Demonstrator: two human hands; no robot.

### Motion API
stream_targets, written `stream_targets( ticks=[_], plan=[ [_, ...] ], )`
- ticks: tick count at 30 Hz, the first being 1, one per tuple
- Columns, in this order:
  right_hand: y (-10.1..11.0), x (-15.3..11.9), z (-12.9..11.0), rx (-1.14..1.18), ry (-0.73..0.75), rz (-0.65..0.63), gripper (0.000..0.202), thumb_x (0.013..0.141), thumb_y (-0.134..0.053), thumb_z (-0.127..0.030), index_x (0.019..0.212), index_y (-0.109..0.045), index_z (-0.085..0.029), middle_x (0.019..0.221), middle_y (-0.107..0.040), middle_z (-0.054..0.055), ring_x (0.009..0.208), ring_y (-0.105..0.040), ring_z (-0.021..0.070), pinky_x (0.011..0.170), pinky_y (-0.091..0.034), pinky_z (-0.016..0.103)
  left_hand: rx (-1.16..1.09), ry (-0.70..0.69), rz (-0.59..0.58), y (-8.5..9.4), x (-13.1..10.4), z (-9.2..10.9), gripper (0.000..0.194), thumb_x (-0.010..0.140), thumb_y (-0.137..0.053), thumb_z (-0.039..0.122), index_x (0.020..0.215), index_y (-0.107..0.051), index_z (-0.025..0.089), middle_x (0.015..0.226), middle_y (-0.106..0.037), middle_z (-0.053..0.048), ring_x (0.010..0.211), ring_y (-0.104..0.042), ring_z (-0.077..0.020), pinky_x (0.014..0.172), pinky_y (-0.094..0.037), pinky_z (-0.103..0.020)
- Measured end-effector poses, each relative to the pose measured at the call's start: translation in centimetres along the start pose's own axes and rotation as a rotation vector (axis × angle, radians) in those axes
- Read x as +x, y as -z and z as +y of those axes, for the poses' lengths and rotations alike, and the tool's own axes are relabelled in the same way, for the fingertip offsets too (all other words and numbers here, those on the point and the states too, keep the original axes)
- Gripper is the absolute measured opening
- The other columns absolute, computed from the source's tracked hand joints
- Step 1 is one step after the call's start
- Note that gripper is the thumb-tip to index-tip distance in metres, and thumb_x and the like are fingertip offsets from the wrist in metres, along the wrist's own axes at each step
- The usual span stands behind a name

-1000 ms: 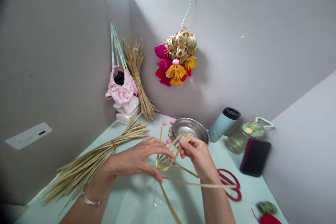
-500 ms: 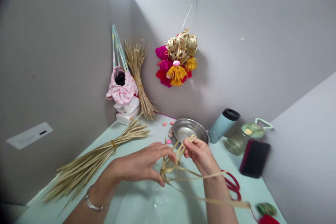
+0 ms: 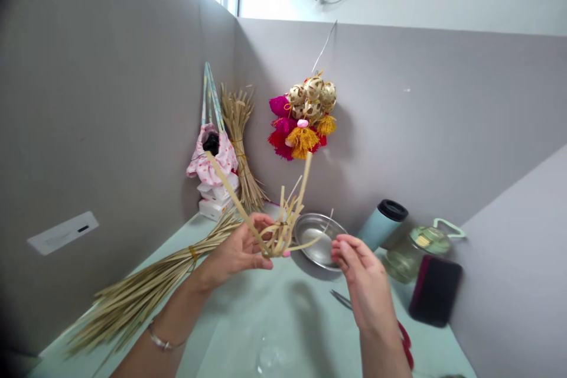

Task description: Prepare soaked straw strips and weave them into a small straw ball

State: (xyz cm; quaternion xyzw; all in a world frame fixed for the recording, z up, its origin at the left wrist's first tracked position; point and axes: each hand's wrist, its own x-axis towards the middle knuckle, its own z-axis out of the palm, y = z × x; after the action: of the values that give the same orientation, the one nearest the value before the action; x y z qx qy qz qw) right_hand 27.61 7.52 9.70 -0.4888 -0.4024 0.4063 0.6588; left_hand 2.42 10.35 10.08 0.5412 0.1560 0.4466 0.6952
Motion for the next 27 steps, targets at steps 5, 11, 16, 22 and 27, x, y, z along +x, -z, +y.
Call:
stream_targets(
  ticks=[5,11,16,22,27],
  plan=[
    [-4.2,-3.3,-1.2,-0.206,0.021,-0.299,0.065,0.071,-0.085,-0.036,0.129,-0.059,-0.027,0.124,-0.067,0.009,0.098,-0.067,0.0242,0.081,-0.057,0.034,-0.014,0.012,0.009,-1.2,0.1,-0.1,0.064,0.064,-0.089,0.022,0.113,-0.048,0.024,0.119,-0.06,-0.006,0.111,-0.061,-0.0211,0.096,-0.045,-0.035],
    [-5.6,-4.5,-1.6,-0.201,0.032,-0.317,0.06,0.073,-0.082,-0.039,0.127,-0.057,-0.029,0.121,-0.068,0.008,0.099,-0.068,0.0257,0.083,-0.057,0.036,0.126,-0.053,0.021,-2.3,0.2,-0.4,0.055,0.068,-0.086,0.026,0.111,-0.051,0.023,0.115,-0.061,-0.005,0.108,-0.062,-0.0201,0.098,-0.047,-0.037],
    [-5.3,-4.2,-1.8,-0.191,0.029,-0.338,0.057,0.071,-0.083,-0.043,0.122,-0.06,-0.028,0.116,-0.071,0.009,0.097,-0.069,0.026,0.081,-0.058,0.035,0.194,-0.048,0.034,-2.3,0.0,-0.3,0.054,0.069,-0.085,0.027,0.111,-0.051,0.022,0.116,-0.061,-0.005,0.106,-0.064,-0.0202,0.095,-0.05,-0.036],
    [-5.2,-4.2,-1.8,-0.217,0.006,-0.355,0.051,0.076,-0.079,-0.044,0.121,-0.061,-0.028,0.118,-0.071,0.009,0.1,-0.069,0.026,0.086,-0.057,0.036,0.252,-0.034,-0.036,-1.7,-0.7,0.6,0.054,0.073,-0.082,0.023,0.117,-0.051,0.024,0.127,-0.059,-0.007,0.113,-0.062,-0.0223,0.097,-0.05,-0.037],
    [-5.4,-4.5,-1.9,-0.153,0.02,-0.399,0.062,0.069,-0.084,-0.046,0.124,-0.058,-0.029,0.122,-0.069,0.009,0.107,-0.068,0.0273,0.086,-0.057,0.035,0.287,-0.064,-0.029,-2.1,-0.8,1.0,0.048,0.078,-0.077,0.021,0.119,-0.053,0.025,0.125,-0.061,-0.006,0.111,-0.063,-0.0211,0.1,-0.048,-0.039]
  ],
)
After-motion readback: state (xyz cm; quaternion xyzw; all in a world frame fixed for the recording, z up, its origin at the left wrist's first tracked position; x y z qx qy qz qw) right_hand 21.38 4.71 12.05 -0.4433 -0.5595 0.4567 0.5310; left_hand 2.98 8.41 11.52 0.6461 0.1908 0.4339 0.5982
